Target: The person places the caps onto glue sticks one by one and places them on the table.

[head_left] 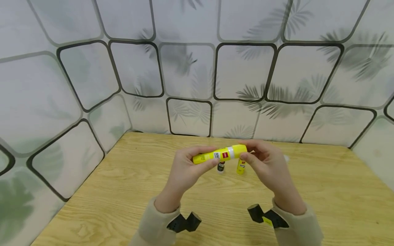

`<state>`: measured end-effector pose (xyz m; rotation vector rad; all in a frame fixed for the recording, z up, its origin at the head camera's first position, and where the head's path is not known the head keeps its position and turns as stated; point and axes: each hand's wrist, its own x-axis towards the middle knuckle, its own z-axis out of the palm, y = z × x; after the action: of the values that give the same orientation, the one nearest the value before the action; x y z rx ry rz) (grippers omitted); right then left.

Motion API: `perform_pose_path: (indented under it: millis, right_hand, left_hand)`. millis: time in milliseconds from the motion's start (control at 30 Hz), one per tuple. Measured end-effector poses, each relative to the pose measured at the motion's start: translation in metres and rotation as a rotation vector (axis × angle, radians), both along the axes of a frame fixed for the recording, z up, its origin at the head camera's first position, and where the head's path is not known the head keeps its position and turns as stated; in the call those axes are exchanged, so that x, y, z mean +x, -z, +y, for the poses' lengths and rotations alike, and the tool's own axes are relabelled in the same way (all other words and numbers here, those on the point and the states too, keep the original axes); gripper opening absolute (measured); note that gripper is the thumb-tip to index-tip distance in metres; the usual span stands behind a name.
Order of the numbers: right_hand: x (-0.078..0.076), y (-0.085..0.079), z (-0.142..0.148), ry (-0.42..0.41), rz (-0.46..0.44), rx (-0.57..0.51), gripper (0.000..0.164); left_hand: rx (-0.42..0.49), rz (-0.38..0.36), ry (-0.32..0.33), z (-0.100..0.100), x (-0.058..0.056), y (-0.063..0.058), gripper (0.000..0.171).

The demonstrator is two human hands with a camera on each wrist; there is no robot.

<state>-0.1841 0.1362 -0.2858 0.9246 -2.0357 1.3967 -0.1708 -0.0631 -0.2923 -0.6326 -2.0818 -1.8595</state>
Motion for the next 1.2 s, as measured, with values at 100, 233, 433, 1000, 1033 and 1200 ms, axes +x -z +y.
perform_pose_path:
  millis: [100,233,433,1000,1033,1200]
  right_hand:
    - [-0.002,0.002,0.001,-0.036,0.030,-0.022,0.023]
    - [-0.005,0.004,0.002,-0.115,0.060,-0.076,0.023]
    - [-0.008,0.005,0.001,-0.253,0.083,-0.132,0.028]
    - [-0.016,0.006,0.000,-0.215,0.193,-0.043,0.034]
    - [-0.017,0.006,0.000,-0.212,0.204,-0.046,0.034]
    - [-0.017,0.007,0.000,-0.184,0.217,-0.044,0.033]
  left_hand:
    - [0.013,-0.019,0.007,0.002,0.000,0.000,0.025]
    - [0.042,-0.047,0.028,0.003,-0.001,0.000,0.025]
    - [0.067,-0.097,0.054,0.002,-0.003,0.000,0.027]
    - [0.233,-0.295,0.131,0.006,-0.010,0.003,0.026]
    - [0.238,-0.301,0.132,0.006,-0.010,0.003,0.026]
    - [0.214,-0.291,0.116,0.006,-0.009,0.002,0.027]
